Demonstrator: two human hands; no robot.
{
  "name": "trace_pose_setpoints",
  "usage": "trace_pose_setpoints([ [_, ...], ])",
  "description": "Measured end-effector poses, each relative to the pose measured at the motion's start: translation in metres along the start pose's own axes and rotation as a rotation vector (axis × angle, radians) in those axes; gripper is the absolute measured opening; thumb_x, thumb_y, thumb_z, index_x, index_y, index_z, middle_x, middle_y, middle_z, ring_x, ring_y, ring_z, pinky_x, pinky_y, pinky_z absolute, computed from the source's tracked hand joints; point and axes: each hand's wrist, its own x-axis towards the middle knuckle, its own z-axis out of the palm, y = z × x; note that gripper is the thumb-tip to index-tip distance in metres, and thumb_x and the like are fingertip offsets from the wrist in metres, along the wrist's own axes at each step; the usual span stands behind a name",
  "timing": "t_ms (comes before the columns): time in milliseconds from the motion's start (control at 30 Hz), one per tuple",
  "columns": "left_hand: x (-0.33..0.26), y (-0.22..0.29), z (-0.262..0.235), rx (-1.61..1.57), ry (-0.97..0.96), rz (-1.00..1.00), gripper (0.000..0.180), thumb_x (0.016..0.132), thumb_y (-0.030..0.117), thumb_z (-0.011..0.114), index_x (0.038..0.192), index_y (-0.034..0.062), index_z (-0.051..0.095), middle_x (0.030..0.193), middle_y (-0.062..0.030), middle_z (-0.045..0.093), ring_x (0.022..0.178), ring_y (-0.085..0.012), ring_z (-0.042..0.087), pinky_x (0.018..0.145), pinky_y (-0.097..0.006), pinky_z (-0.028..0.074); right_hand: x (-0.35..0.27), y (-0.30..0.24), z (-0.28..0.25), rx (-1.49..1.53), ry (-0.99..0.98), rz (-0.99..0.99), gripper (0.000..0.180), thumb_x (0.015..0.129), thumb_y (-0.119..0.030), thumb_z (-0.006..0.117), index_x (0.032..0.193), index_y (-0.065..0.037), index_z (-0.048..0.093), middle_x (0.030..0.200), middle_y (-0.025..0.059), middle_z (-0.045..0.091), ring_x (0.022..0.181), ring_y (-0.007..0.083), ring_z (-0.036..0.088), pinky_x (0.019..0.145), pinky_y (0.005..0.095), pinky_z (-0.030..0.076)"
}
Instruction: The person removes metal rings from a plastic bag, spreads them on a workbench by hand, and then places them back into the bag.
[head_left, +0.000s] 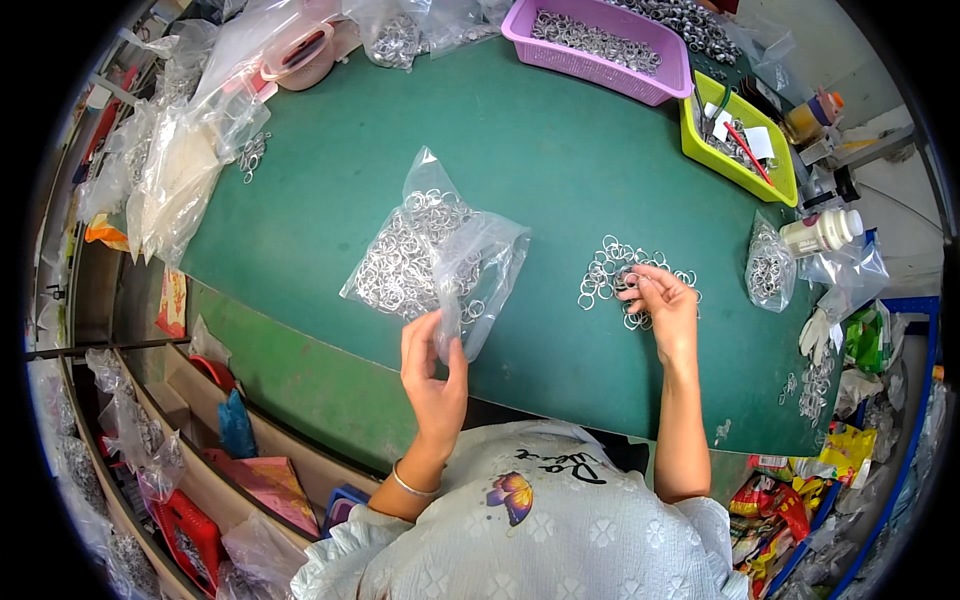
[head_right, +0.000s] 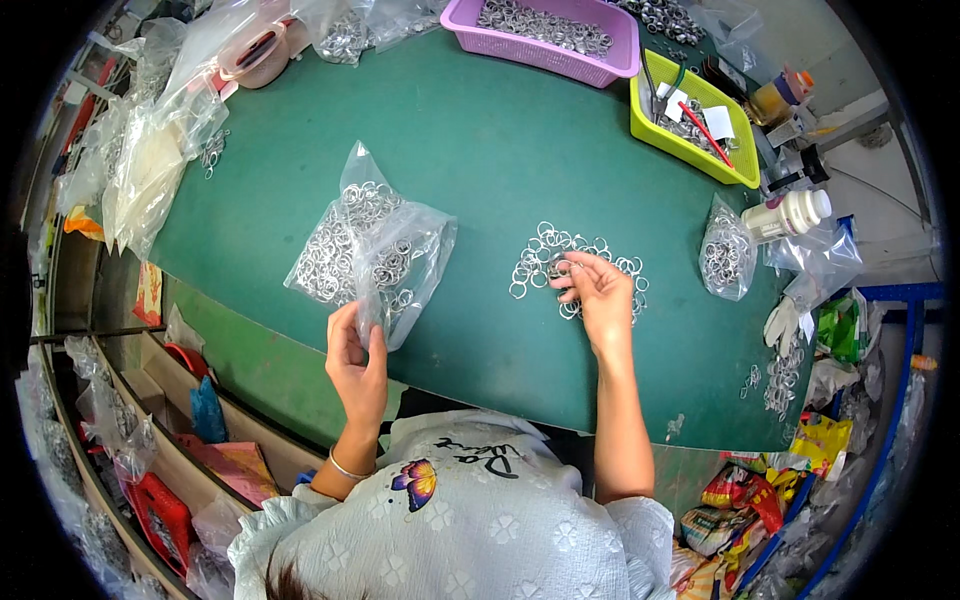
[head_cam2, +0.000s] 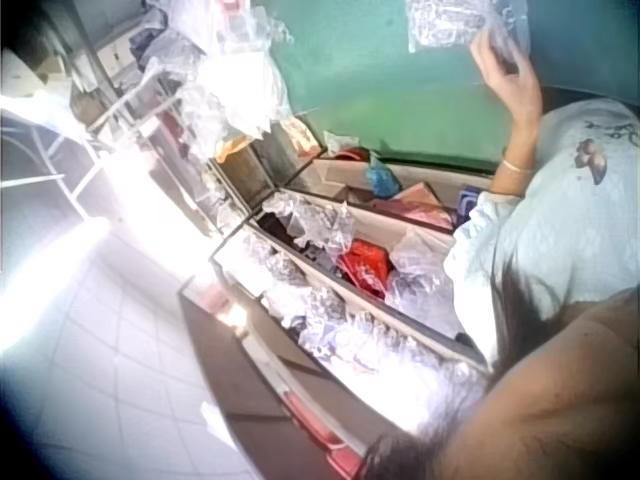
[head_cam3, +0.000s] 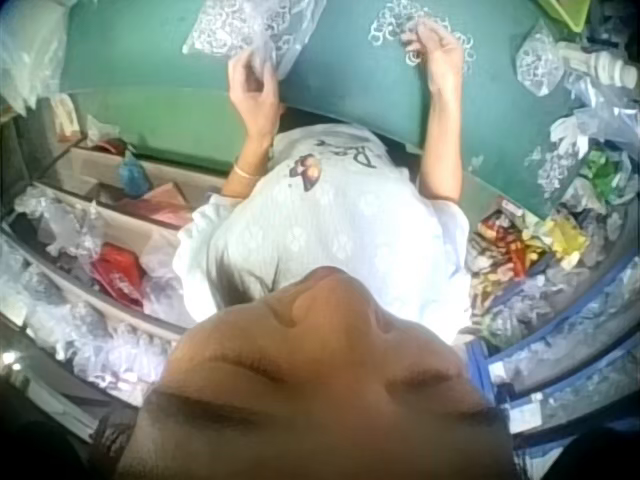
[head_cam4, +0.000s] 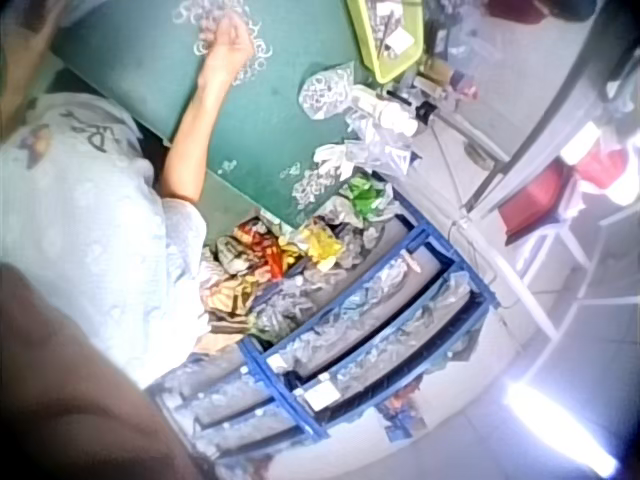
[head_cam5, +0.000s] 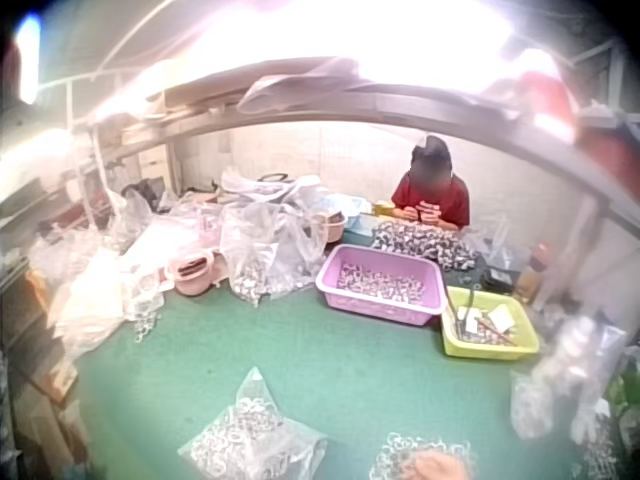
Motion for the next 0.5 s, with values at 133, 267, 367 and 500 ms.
trace_pose_setpoints([
  [133,0.000,-0.003,-0.001,0.008,0.010,0.013,0.032,0.085,-0.008,0.052,0.116,-0.0055,0.050,0.113,-0.0084,0.047,0.097,-0.0142,0.052,0.083,-0.025,0.043,-0.008,-0.007,0.005,-0.182,0.032,-0.090,0.020,0.089,0.002,0.050,0.106,0.006,0.060,0.091,0.0145,0.066,0.071,0.0146,0.064,0.058,0.0235,0.051],
  [267,0.000,-0.005,-0.001,0.028,0.014,0.025,0.034,0.083,-0.008,0.053,0.117,-0.0040,0.051,0.114,-0.0111,0.048,0.099,-0.0179,0.054,0.082,-0.027,0.046,-0.029,-0.031,0.051,-0.015,-0.249,-0.075,0.022,0.090,0.000,0.051,0.110,0.005,0.058,0.088,0.0121,0.066,0.076,0.0168,0.064,0.061,0.0249,0.051],
  [367,0.001,-0.003,0.000,0.041,0.008,0.039,0.034,0.083,-0.008,0.053,0.117,-0.0041,0.051,0.114,-0.0113,0.048,0.100,-0.0179,0.054,0.082,-0.027,0.046,-0.040,-0.030,0.098,0.023,-0.489,-0.121,0.027,0.090,-0.002,0.050,0.117,0.004,0.054,0.099,0.0133,0.063,0.080,0.0172,0.064,0.065,0.0274,0.053],
  [500,-0.001,-0.003,-0.004,0.016,0.020,0.034,0.034,0.084,-0.008,0.053,0.117,-0.0042,0.051,0.114,-0.0113,0.048,0.100,-0.0178,0.054,0.081,-0.027,0.047,-0.017,-0.029,0.073,-0.458,-0.079,-0.384,0.016,0.084,-0.002,0.055,0.097,0.002,0.063,0.097,0.0154,0.063,0.077,0.0252,0.064,0.068,0.0348,0.051],
])
